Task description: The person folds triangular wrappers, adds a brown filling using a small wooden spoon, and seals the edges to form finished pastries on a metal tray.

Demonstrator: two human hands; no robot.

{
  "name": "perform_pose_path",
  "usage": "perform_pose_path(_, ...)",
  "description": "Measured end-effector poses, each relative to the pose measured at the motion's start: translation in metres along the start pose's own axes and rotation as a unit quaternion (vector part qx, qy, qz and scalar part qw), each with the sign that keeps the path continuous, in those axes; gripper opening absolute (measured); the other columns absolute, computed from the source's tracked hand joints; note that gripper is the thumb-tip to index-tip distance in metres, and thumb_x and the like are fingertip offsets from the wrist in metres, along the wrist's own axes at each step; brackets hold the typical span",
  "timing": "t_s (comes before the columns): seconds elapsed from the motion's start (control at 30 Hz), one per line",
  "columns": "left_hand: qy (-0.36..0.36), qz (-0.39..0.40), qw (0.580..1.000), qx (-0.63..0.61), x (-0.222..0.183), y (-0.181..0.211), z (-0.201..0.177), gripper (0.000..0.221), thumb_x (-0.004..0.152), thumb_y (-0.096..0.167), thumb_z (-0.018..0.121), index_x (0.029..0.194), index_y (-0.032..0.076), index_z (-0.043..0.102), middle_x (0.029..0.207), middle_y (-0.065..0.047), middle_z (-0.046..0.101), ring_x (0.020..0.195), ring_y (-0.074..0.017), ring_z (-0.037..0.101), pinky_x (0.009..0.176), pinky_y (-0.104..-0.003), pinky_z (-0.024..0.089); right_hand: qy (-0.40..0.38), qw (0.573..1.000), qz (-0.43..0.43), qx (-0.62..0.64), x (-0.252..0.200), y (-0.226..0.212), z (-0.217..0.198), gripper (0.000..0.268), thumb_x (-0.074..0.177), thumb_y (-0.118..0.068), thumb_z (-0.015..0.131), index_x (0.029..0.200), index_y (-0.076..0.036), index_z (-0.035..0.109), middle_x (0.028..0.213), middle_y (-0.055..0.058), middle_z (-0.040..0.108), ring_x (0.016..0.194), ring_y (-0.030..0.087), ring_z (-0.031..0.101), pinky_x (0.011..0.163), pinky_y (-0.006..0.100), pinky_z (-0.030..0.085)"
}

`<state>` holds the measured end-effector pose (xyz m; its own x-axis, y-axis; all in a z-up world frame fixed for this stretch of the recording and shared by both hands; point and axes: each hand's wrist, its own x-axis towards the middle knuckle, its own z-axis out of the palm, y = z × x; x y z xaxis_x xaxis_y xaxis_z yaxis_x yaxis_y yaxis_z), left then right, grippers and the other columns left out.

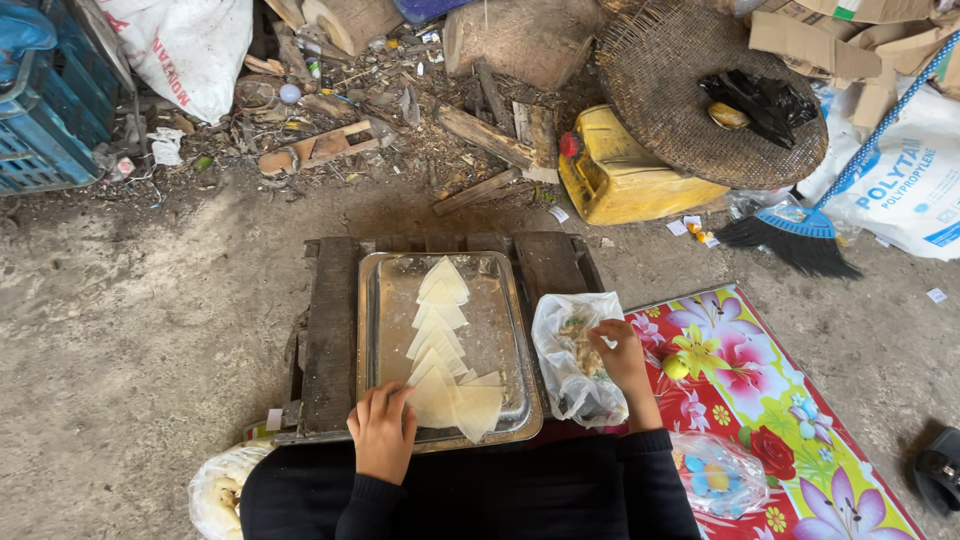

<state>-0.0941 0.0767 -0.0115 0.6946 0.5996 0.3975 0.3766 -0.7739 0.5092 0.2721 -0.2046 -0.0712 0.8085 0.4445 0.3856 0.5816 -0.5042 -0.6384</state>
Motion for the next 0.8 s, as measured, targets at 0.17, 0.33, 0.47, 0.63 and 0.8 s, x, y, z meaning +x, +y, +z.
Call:
perform_pose_path(0.17,0.014,0.007,1.000,0.022,-0.001,-0.002,0.005,0.032,0.091,0.024,0.065,0.123,0.022,0.065,0.132,0.005,0.060,0.131,-0.0220,0.050,0.109,-0.051,0.033,-0.143,0.961,-0.025,0.234,-0.004,-0.087,-0.015,0.028,0.091,-0.004,0.061,0.116,-0.008,0.074,0.130,0.013,0.062,0.124,0.028,0.060,0.103,0.037,0.051)
perform_pose_path(0.33,-0.017,0.071,0.991,0.112,0.021,-0.009,0.023,0.057,0.092,0.043,0.061,0.144,0.022,0.052,0.153,0.004,0.047,0.143,-0.0269,0.037,0.108,-0.060,0.028,-0.317,0.913,-0.102,0.235,-0.029,-0.195,0.028,0.040,0.084,0.010,0.054,0.110,-0.012,0.075,0.136,0.007,0.061,0.133,0.028,0.056,0.114,0.041,0.043)
perform_pose_path(0.47,-0.026,0.122,0.979,0.158,0.027,-0.026,0.040,0.060,0.096,0.046,0.055,0.151,0.023,0.046,0.159,0.006,0.039,0.150,-0.0276,0.029,0.115,-0.062,0.026,-0.299,0.928,-0.146,0.168,-0.037,-0.238,0.072,0.050,0.078,0.012,0.052,0.113,-0.014,0.074,0.133,0.007,0.062,0.134,0.031,0.051,0.114,0.043,0.039)
perform_pose_path(0.63,-0.016,0.124,0.972,0.200,0.021,-0.030,0.056,0.060,0.096,0.044,0.053,0.151,0.021,0.045,0.162,0.005,0.036,0.151,-0.0259,0.027,0.115,-0.063,0.024,-0.283,0.934,-0.203,-0.082,-0.050,-0.264,0.075,0.048,0.084,0.004,0.057,0.122,-0.022,0.073,0.141,0.007,0.056,0.131,0.033,0.047,0.111,0.047,0.033)
perform_pose_path(0.8,-0.013,0.123,0.970,0.209,0.019,-0.028,0.054,0.059,0.099,0.041,0.051,0.153,0.020,0.042,0.163,0.005,0.035,0.152,-0.0259,0.025,0.117,-0.063,0.023,-0.116,0.872,-0.357,-0.315,-0.053,-0.271,0.074,0.052,0.079,-0.011,0.060,0.129,-0.024,0.067,0.150,0.014,0.043,0.129,0.036,0.046,0.103,0.054,0.035)
